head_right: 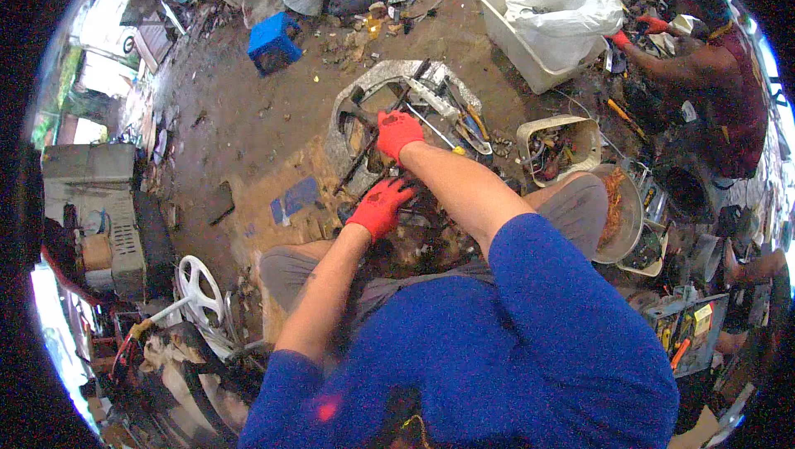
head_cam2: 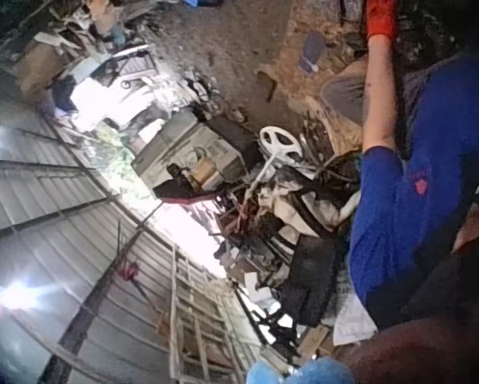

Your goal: The person sits on the ground and uses a hammer and chisel to break apart a metal object. They then use pliers to remove small pieces and examine the components.

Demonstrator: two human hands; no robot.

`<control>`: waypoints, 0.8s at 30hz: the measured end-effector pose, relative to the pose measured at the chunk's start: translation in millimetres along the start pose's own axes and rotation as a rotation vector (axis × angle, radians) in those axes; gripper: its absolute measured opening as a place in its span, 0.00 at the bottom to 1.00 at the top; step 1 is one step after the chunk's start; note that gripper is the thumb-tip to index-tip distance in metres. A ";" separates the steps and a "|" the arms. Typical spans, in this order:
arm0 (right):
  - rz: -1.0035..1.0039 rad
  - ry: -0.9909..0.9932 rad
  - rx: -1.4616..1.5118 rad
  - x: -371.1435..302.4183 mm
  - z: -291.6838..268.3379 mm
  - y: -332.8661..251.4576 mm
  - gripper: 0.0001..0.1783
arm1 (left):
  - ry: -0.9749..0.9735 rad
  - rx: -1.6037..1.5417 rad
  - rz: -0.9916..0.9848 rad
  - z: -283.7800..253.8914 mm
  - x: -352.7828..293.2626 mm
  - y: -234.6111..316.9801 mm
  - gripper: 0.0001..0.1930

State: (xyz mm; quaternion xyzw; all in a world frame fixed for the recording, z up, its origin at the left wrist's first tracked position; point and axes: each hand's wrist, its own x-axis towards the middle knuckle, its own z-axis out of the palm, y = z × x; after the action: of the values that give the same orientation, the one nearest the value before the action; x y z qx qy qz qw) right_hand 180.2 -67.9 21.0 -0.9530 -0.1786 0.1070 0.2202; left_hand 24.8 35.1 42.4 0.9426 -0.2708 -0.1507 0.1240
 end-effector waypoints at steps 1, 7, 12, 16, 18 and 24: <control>-0.030 0.047 -0.045 7.2 8.5 3.5 0.21 | 0.025 0.006 0.015 7.7 4.5 -6.9 0.35; -0.110 0.119 -0.178 4.2 26.0 35.4 0.27 | -0.054 -0.090 0.005 3.4 18.1 -0.3 0.40; -0.074 0.325 -0.217 -26.7 -41.4 42.0 0.18 | 0.091 -0.241 -0.128 14.6 -8.1 -0.5 0.39; 0.078 0.169 -0.358 -58.3 -56.4 100.1 0.20 | 0.110 -0.358 -0.275 18.6 -8.6 0.7 0.43; 0.021 0.205 -0.434 -66.1 -49.5 102.7 0.22 | 0.130 -0.373 -0.316 24.7 -11.4 -1.1 0.43; 0.010 0.169 -0.478 -59.0 -47.1 105.1 0.23 | 0.260 -0.368 -0.397 36.5 -4.9 1.9 0.38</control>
State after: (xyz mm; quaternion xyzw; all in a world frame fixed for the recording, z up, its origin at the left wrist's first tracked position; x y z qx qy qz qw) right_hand 170.5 -197.0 21.7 -0.9844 -0.1751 -0.0175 0.0022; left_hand 7.2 30.6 10.3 0.9502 -0.0314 -0.0964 0.2947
